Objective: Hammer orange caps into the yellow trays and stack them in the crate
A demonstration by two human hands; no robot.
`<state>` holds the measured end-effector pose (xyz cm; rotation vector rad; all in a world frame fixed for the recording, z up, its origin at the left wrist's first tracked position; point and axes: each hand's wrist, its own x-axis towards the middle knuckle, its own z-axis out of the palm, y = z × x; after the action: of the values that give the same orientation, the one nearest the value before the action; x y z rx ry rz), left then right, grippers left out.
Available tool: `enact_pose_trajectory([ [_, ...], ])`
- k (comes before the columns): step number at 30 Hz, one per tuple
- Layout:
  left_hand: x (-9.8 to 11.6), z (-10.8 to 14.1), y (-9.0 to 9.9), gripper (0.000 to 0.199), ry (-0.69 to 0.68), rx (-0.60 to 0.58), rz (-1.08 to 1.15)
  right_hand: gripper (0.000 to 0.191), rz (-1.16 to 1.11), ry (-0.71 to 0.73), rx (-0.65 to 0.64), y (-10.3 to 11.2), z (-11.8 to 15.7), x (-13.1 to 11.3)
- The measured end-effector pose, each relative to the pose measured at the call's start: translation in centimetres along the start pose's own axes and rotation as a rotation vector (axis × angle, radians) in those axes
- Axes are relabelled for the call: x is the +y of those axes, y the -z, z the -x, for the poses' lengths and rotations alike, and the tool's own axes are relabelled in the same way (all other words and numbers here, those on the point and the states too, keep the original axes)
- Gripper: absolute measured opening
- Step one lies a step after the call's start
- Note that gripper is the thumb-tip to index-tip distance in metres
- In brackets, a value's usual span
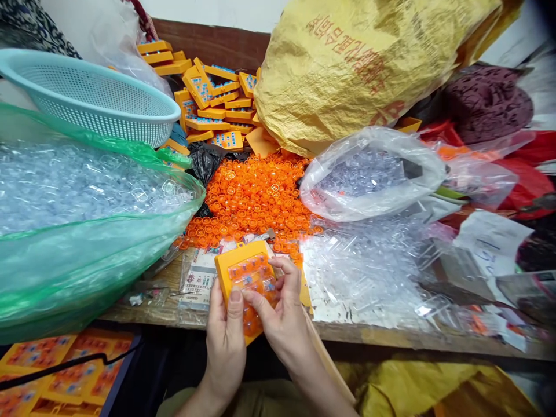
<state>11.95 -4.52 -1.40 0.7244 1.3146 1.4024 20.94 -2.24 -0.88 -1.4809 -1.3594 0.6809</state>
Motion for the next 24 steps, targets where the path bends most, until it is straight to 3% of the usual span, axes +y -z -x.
enact_pose_trajectory([
  [3, 0.1, 0.3, 0.4, 0.06, -0.023, -0.033, 0.032, 0.069, 0.021, -0.099, -0.022, 0.7, 0.1, -0.3],
  [5, 0.2, 0.6, 0.5, 0.061, -0.028, -0.048, 0.067, 0.083, -0.014, -0.174, -0.112, 1.3, -0.1, -0.7],
  [8, 0.2, 0.9, 0.5, 0.061, -0.018, -0.042, 0.09, 0.082, -0.182, -0.224, -0.251, 1.6, -0.4, -1.2],
  [10, 0.1, 0.9, 0.5, 0.06, -0.009, -0.04, 0.092, 0.082, -0.274, -0.237, -0.26, 1.4, -0.5, -1.4],
  [15, 1.6, -0.4, 1.0, 0.064, 0.063, -0.087, 0.099, 0.076, -0.285, -0.232, -0.2, 0.3, -0.2, -1.7],
  [18, 3.6, -1.8, 2.5, 0.068, 0.205, -0.092, 0.126, 0.069, -0.263, -0.242, -0.151, 0.9, -0.2, -1.4],
  [21, 5.0, -3.2, 5.0, 0.071, 0.338, -0.014, 0.073, 0.062, -0.07, -0.146, 0.026, 3.3, -1.8, -0.6],
  [23, 5.3, -3.9, 6.9, 0.07, 0.298, 0.03, -0.09, 0.054, 0.116, -0.045, 0.085, 5.6, -4.1, 0.1],
  [24, 5.2, -4.0, 7.8, 0.068, 0.214, 0.057, -0.21, 0.049, 0.228, 0.028, 0.101, 6.9, -5.7, 0.6],
])
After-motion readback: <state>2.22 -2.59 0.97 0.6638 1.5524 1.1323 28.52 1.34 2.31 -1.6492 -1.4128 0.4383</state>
